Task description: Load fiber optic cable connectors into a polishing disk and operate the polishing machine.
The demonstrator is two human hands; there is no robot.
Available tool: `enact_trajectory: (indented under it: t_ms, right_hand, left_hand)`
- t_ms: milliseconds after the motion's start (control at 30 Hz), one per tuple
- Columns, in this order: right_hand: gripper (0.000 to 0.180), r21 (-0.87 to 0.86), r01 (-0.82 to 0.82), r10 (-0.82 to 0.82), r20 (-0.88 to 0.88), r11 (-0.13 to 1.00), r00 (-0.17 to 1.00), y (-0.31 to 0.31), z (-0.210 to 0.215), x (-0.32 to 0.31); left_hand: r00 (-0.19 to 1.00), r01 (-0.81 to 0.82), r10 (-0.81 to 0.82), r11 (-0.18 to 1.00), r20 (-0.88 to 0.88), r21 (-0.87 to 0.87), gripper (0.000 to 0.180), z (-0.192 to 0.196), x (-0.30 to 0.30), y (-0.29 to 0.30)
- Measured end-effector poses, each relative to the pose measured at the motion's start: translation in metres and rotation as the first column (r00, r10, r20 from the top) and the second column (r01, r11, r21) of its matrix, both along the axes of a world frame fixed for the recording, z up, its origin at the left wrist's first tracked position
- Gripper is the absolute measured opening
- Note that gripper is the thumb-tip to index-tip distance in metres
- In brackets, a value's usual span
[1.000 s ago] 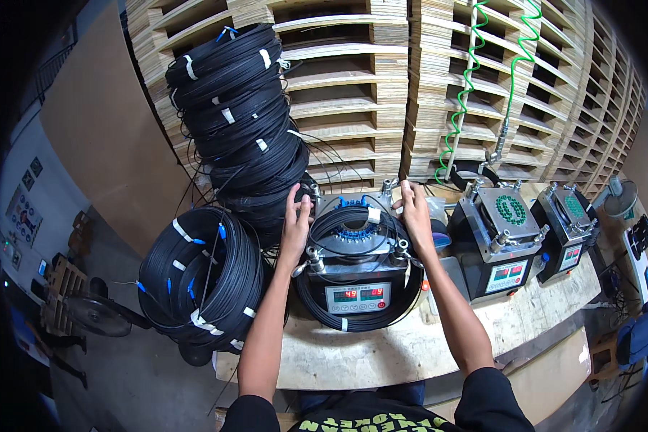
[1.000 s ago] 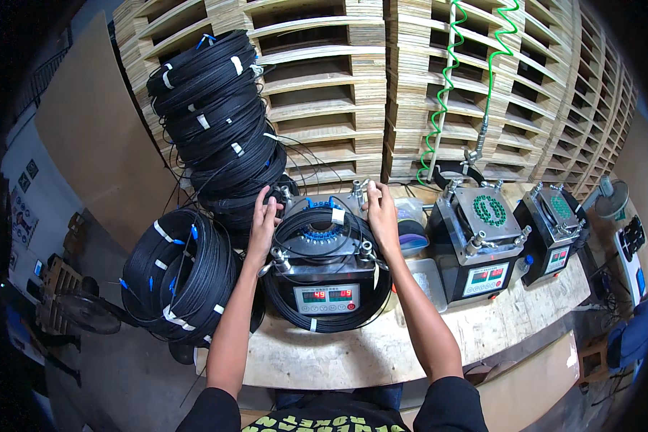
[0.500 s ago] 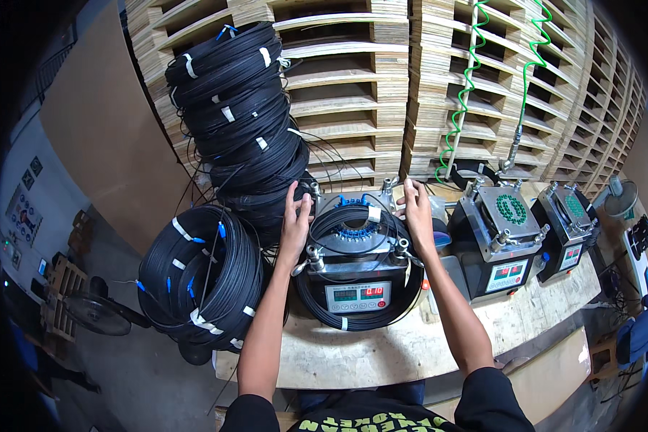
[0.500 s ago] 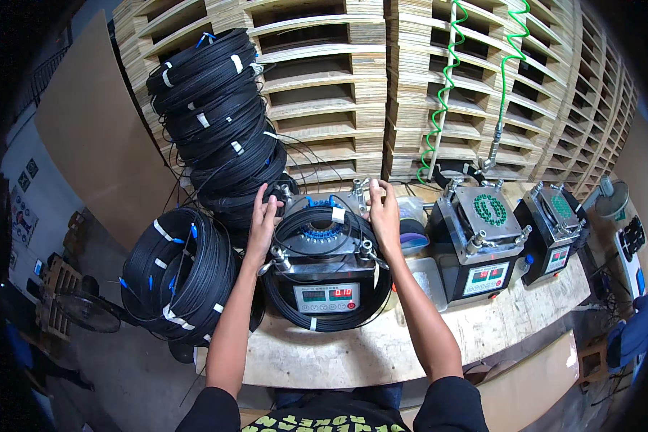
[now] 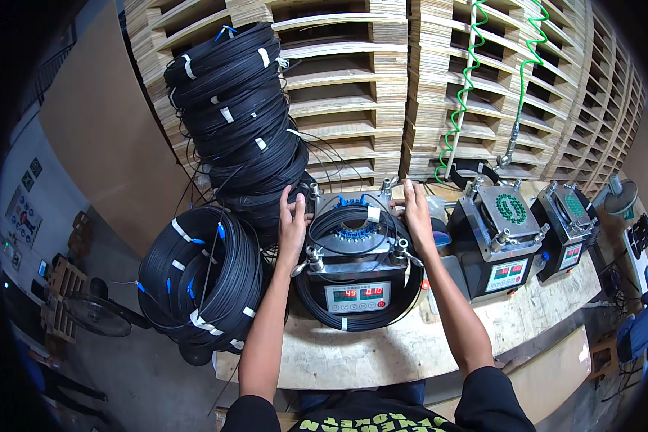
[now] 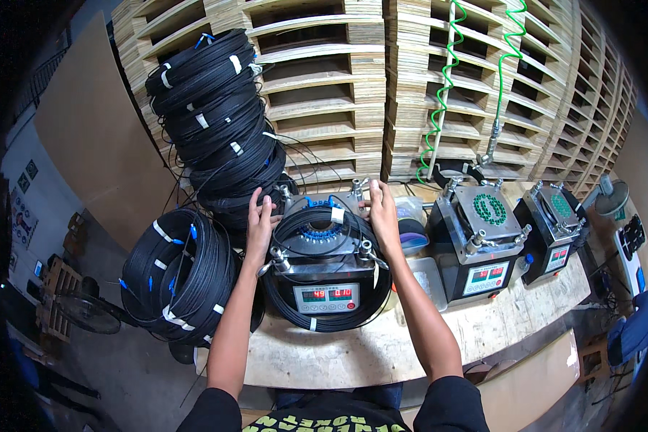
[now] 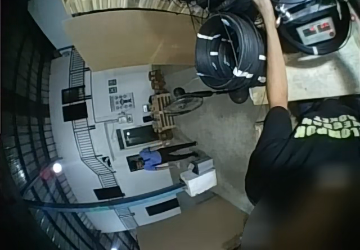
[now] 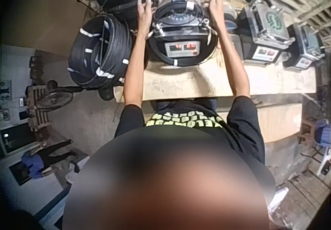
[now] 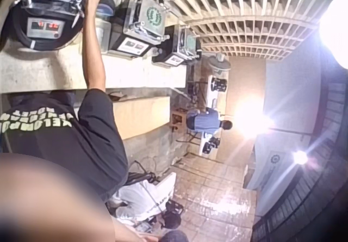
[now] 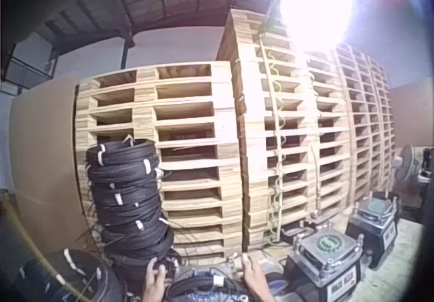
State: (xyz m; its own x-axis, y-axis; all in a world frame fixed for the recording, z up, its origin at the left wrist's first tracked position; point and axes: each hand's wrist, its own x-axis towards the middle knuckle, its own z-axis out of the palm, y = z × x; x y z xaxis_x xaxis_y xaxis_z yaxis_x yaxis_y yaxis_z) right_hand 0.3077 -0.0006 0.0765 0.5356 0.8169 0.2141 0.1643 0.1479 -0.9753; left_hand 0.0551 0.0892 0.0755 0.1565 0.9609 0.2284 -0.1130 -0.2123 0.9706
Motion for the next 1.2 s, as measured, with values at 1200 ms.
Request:
enact_trajectory:
  t_ms: [1200]
  right_hand:
    - [0.048,0.095,0.096,-0.114,0.211,0.991,0.971,0.004,-0.006,-0.002]
  left_hand:
    - [0.975,-0.014,0.008,1.000,-0.221,-0.026,0.073,-0.003,-0.003,0.005]
